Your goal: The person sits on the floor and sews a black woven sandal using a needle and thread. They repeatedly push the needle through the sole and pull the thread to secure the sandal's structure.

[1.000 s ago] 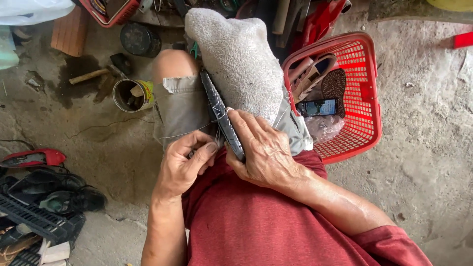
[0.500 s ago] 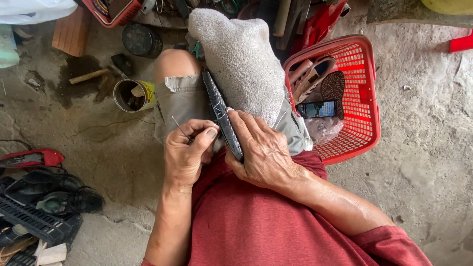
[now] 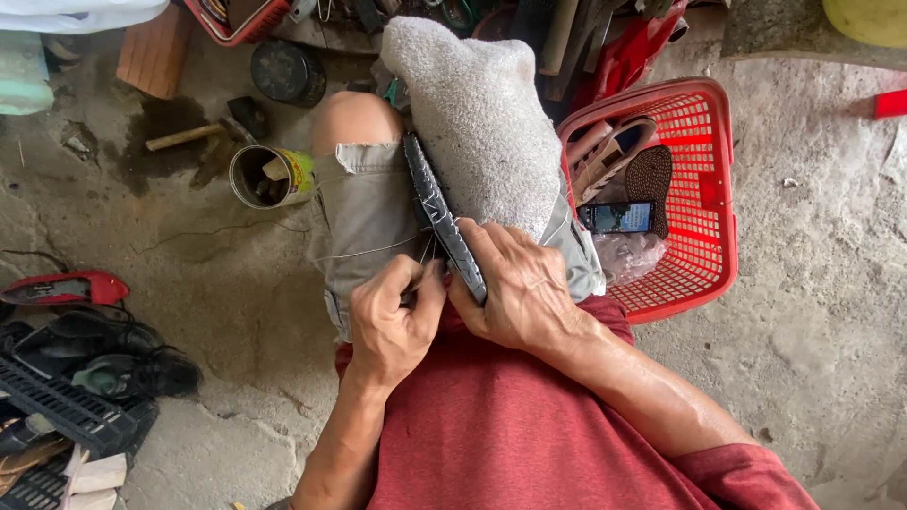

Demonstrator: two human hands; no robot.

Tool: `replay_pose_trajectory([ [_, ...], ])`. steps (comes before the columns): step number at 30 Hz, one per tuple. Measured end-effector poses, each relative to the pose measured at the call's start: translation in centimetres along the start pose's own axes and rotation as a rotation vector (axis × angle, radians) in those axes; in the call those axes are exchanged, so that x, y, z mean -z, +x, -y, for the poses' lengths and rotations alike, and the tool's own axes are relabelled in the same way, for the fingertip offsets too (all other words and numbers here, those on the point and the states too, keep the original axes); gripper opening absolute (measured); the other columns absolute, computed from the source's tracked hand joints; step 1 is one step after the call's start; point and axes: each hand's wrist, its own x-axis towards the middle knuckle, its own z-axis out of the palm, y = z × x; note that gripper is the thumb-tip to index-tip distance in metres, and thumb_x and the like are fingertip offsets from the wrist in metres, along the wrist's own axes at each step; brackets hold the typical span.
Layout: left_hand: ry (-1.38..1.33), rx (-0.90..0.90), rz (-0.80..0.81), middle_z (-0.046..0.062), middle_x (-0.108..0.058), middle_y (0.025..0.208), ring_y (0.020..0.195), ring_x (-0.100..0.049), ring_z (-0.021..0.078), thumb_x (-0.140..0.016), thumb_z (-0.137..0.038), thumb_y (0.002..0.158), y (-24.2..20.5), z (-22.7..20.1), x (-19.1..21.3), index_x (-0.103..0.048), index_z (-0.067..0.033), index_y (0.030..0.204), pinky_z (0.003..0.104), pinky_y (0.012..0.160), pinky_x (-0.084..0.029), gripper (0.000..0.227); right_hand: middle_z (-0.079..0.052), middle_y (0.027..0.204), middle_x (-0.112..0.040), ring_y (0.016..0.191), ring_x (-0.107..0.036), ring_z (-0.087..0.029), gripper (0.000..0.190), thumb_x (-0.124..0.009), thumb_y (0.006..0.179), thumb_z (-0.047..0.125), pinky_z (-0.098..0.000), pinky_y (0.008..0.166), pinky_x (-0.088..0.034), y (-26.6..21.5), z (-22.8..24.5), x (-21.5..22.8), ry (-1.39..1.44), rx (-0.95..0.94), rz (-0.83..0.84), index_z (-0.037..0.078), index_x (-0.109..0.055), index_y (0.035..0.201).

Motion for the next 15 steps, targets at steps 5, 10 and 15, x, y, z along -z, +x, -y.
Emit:
replay_pose_trajectory([
  [5, 0.043, -0.088, 0.015, 0.001, -0.049, 0.052, 0.045, -0.055, 0.0188, -0.065, -0.009, 0.098, 0.4, -0.2, 0.3, -0.052, -0.014, 0.066, 0.025, 0.044, -0.046, 0.035, -0.01, 0.089, -0.07, 0.085, -0.073, -0.032, 0.05, -0.068, 0.081, 0.026, -0.0439, 0.068, -0.062, 0.1, -0.3, 0.5, 0.13, -0.023, -0.006, 0.006, -0.063, 0.127],
  [10, 0.172, -0.063, 0.015, 0.001, -0.046, 0.053, 0.046, -0.056, 0.0193, -0.064, -0.01, 0.101, 1.3, 0.3, 0.3, -0.051, -0.0129, 0.064, 0.027, 0.044, -0.044, 0.039, -0.016, 0.089, -0.074, 0.083, -0.075, -0.038, 0.045, -0.063, 0.086, 0.021, -0.0475, 0.068, -0.061, 0.6, -1.2, 1.1, 0.291, -0.086, -0.039, 0.0, -0.066, 0.125],
  [15, 0.46, -0.015, -0.014, -0.001, -0.056, 0.066, 0.058, -0.066, 0.0219, -0.078, -0.021, 0.092, 1.6, 0.9, -0.7, -0.061, -0.0178, 0.081, 0.034, 0.05, -0.052, 0.02, -0.015, 0.073, -0.069, 0.068, -0.071, -0.029, 0.04, -0.052, 0.098, 0.03, -0.0438, 0.072, -0.062, 0.9, -0.8, 2.9, 0.432, -0.261, -0.021, -0.001, -0.071, 0.114],
])
